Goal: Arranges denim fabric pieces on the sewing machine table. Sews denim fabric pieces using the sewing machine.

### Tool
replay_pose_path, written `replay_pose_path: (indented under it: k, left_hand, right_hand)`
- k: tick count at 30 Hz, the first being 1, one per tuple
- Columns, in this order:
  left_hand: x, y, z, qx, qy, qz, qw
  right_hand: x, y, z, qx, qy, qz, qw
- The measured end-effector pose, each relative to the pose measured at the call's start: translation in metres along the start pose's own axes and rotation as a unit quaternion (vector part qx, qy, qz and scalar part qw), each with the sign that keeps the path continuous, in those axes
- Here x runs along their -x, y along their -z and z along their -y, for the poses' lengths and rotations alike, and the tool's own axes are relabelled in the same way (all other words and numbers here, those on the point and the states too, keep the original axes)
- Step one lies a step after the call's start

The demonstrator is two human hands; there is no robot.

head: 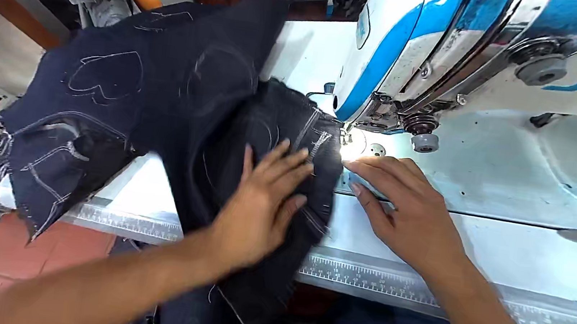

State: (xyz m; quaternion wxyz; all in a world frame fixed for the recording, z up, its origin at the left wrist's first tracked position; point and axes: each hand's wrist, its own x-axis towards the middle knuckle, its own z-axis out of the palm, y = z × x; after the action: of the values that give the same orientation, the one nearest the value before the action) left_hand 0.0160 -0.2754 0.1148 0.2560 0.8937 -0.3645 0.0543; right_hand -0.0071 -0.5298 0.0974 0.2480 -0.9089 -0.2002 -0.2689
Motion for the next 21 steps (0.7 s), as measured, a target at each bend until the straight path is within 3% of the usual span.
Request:
replay_pose_path:
  k: [2, 4, 7, 16, 21]
  left_hand:
    - [0.018, -0.012, -0.031, 0.043, 0.049, -0.012, 0.998]
    - [0.027, -0.018, -0.04, -0.036, 0.012, 0.012, 0.999]
    - [0.029, -0.012, -0.033, -0.075, -0.038, 0.024, 0.996]
    - [0.056, -0.003, -0.03, -0.139, -0.074, -0.024, 0.987]
    - [0.049, 0.018, -0.027, -0.064, -0.134, 0.012, 0.989]
  right_hand:
    - [-0.001, -0.001, 0.001, 0.024, 0.023, 0.032, 0.999]
    - [0.009, 0.004, 0.004, 0.025, 0.028, 0.063, 0.997]
    - [0.031, 0.016, 0.011, 0.033, 0.019, 0.088, 0.995]
    - [0.055, 0.02, 0.03, 0.03, 0.032, 0.114, 0.992]
    - [0.055, 0.024, 0.024, 0.068, 0.061, 0.123, 0.988]
